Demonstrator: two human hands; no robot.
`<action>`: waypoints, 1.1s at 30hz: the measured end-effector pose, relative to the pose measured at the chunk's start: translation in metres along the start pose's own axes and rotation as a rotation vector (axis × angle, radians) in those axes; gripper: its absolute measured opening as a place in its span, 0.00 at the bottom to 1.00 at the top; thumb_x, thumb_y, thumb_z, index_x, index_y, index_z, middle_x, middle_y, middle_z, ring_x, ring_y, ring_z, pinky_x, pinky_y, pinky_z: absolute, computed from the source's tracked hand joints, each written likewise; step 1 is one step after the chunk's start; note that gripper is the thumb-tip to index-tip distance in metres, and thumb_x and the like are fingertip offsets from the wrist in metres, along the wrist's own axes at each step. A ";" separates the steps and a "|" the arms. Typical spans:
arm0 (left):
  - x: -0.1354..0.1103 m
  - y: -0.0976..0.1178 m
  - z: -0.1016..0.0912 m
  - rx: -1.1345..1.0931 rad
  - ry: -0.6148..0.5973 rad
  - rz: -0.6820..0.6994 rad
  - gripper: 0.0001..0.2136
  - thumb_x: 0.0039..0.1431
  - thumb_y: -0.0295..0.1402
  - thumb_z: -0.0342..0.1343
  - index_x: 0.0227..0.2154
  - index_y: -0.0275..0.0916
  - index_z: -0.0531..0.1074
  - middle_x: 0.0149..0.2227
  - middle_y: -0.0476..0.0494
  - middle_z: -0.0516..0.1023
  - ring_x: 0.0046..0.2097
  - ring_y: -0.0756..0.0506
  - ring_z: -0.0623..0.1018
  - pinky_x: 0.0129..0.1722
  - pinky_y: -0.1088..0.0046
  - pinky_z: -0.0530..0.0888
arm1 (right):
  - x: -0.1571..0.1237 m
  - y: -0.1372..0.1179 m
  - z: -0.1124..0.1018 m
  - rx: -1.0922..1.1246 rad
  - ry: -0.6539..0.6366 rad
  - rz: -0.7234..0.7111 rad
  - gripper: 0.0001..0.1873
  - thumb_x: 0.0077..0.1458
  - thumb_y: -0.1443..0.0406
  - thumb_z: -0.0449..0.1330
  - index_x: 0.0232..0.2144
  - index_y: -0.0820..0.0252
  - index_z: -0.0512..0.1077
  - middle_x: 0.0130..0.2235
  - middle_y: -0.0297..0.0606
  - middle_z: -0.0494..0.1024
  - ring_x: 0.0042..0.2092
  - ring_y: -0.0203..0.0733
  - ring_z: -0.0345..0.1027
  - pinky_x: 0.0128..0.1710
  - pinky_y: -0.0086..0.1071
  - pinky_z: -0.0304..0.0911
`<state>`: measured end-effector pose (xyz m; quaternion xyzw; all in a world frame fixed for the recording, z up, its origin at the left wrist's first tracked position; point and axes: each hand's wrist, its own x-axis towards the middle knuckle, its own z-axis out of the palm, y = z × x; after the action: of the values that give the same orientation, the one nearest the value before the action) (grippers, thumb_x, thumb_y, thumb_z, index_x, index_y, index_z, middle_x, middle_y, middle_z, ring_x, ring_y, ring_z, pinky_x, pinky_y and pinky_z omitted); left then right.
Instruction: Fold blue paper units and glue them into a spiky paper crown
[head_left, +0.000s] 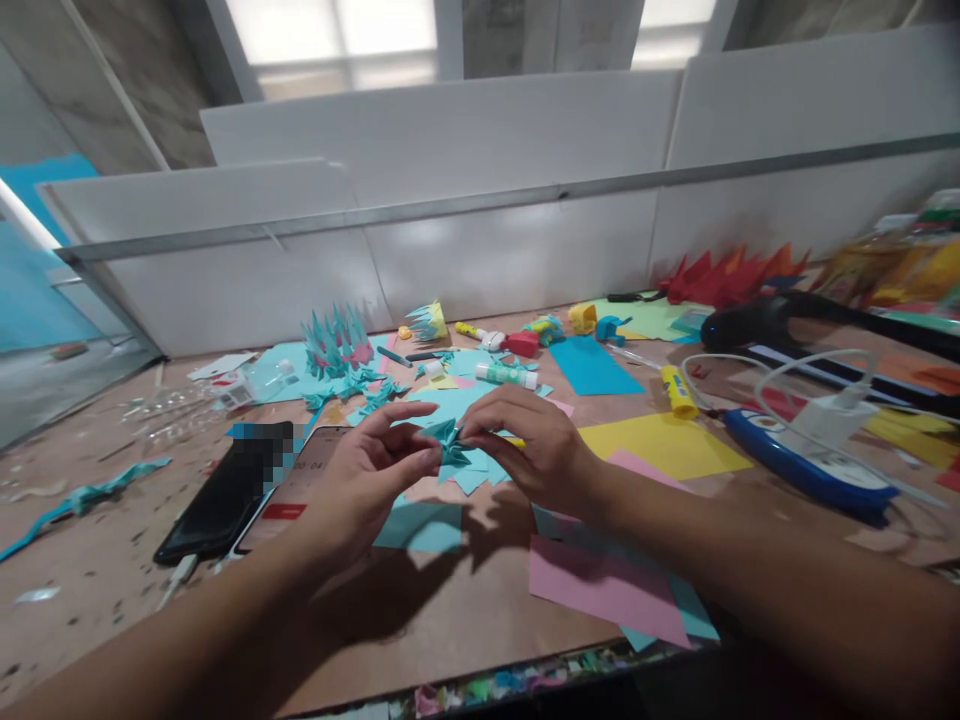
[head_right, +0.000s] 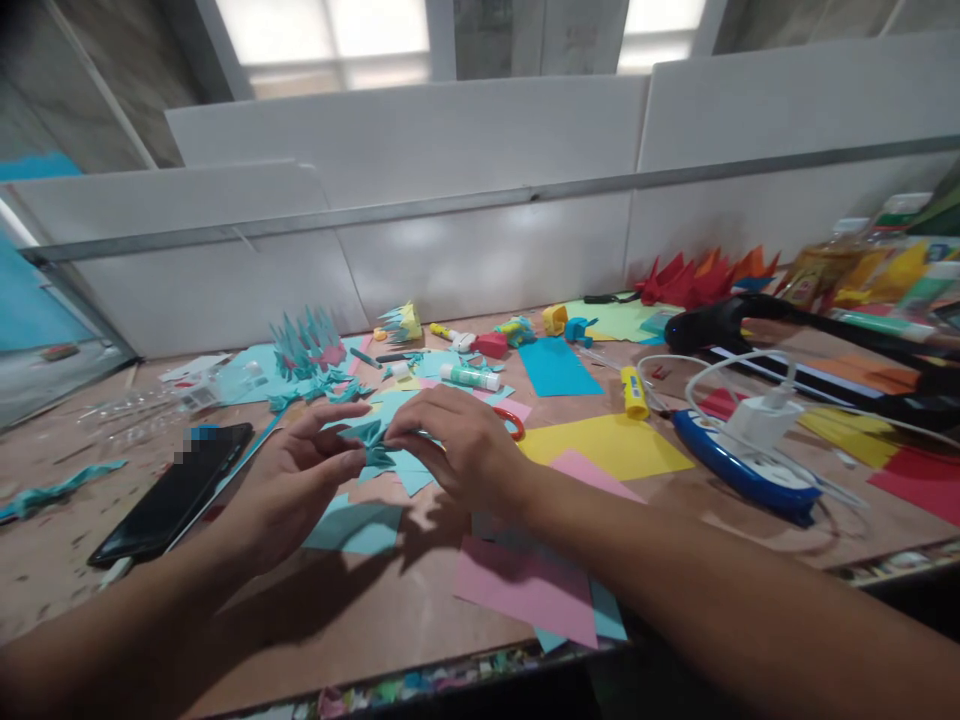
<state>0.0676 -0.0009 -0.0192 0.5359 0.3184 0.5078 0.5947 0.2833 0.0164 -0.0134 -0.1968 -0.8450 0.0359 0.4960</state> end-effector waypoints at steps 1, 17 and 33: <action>0.001 -0.001 -0.001 0.006 0.010 0.016 0.17 0.53 0.27 0.70 0.46 0.45 0.77 0.31 0.52 0.80 0.35 0.54 0.77 0.37 0.81 0.73 | 0.000 0.000 0.000 -0.003 0.003 0.004 0.04 0.66 0.68 0.58 0.38 0.59 0.73 0.37 0.40 0.80 0.41 0.40 0.72 0.44 0.36 0.69; 0.002 -0.007 -0.003 0.114 0.026 0.050 0.18 0.53 0.29 0.70 0.47 0.45 0.76 0.40 0.49 0.82 0.42 0.50 0.80 0.43 0.76 0.77 | -0.002 0.003 0.002 0.005 0.024 -0.056 0.03 0.64 0.70 0.61 0.38 0.62 0.76 0.36 0.41 0.80 0.40 0.39 0.74 0.41 0.33 0.71; -0.008 -0.012 -0.008 0.582 -0.025 0.601 0.13 0.63 0.26 0.58 0.49 0.46 0.75 0.54 0.39 0.74 0.58 0.39 0.72 0.51 0.59 0.75 | 0.000 -0.004 -0.009 -0.056 0.010 -0.295 0.13 0.59 0.80 0.54 0.37 0.61 0.71 0.40 0.43 0.80 0.42 0.41 0.73 0.43 0.37 0.68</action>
<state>0.0608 -0.0043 -0.0339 0.7568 0.2707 0.5410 0.2477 0.2895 0.0114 -0.0083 -0.0846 -0.8629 -0.0620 0.4944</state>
